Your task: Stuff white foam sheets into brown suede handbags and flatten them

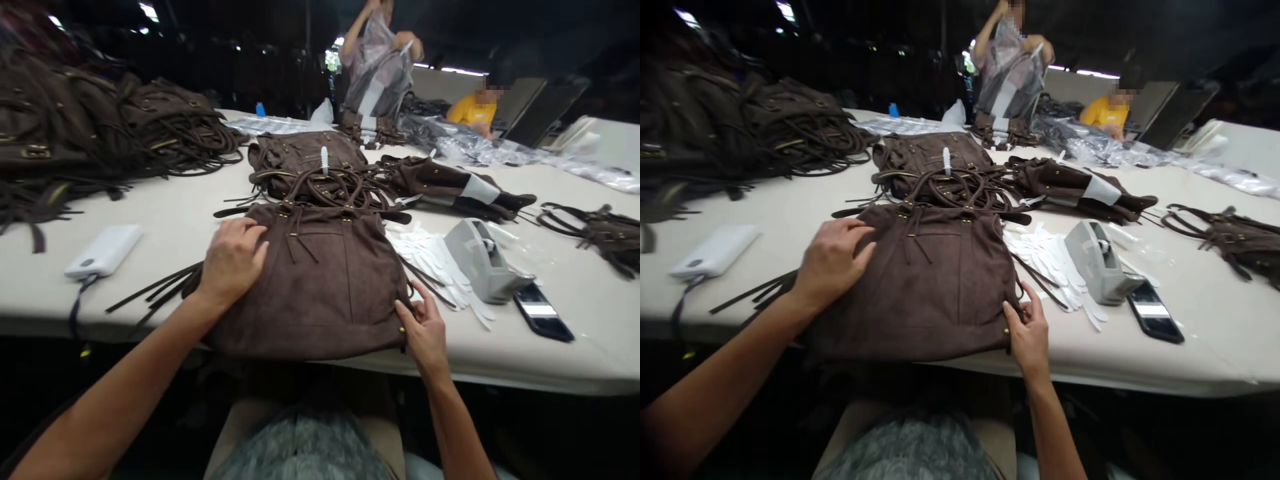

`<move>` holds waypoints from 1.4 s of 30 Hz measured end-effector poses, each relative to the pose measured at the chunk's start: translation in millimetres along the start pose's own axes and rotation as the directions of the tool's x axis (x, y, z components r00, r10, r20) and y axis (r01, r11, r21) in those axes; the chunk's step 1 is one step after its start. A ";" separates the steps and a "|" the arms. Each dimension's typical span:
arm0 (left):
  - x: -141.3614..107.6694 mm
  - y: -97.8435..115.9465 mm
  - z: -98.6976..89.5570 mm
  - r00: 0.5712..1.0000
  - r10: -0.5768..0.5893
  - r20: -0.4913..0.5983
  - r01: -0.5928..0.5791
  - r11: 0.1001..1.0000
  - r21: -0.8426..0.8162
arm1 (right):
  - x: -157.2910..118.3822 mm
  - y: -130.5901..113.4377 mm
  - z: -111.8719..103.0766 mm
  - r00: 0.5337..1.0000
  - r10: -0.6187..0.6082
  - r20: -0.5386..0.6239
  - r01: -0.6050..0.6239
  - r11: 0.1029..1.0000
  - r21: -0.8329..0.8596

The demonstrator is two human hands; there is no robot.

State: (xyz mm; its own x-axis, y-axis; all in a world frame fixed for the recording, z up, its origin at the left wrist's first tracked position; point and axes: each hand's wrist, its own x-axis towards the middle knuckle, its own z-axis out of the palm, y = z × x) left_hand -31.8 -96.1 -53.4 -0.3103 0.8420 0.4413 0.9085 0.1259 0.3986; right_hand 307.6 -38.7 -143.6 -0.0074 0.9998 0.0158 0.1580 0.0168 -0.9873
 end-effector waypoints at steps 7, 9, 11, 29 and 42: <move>-71.0 -75.2 -14.8 0.861 -0.502 -0.079 0.504 0.864 0.007 | -10.0 -2.1 -6.0 0.996 0.003 -0.089 -0.028 0.958 -0.285; -77.2 -89.0 -5.1 0.833 -0.551 -0.046 0.548 0.834 -0.060 | -7.1 1.8 -6.9 0.996 0.018 -0.091 -0.045 0.949 -0.311; -78.5 -98.3 4.2 0.805 -0.591 -0.050 0.582 0.804 -0.117 | -2.5 6.0 -7.0 0.998 0.025 -0.059 -0.040 0.962 -0.270; -101.0 -67.1 -31.6 0.870 0.466 0.161 -0.486 0.865 0.124 | -4.2 -55.5 -15.5 0.439 -0.443 0.782 0.893 0.315 -0.322; -112.2 -131.3 -33.6 0.858 0.455 0.238 -0.472 0.881 0.018 | 10.5 -50.5 -6.0 0.372 -0.338 0.864 0.927 0.085 -0.366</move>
State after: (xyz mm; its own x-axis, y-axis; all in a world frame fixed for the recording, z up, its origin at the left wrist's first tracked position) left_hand -125.6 -224.7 -128.2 0.2136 0.9048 0.3684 0.9523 -0.2769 0.1280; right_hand 305.4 -29.0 -92.6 -0.9096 0.3624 0.2030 0.3679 0.9298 -0.0114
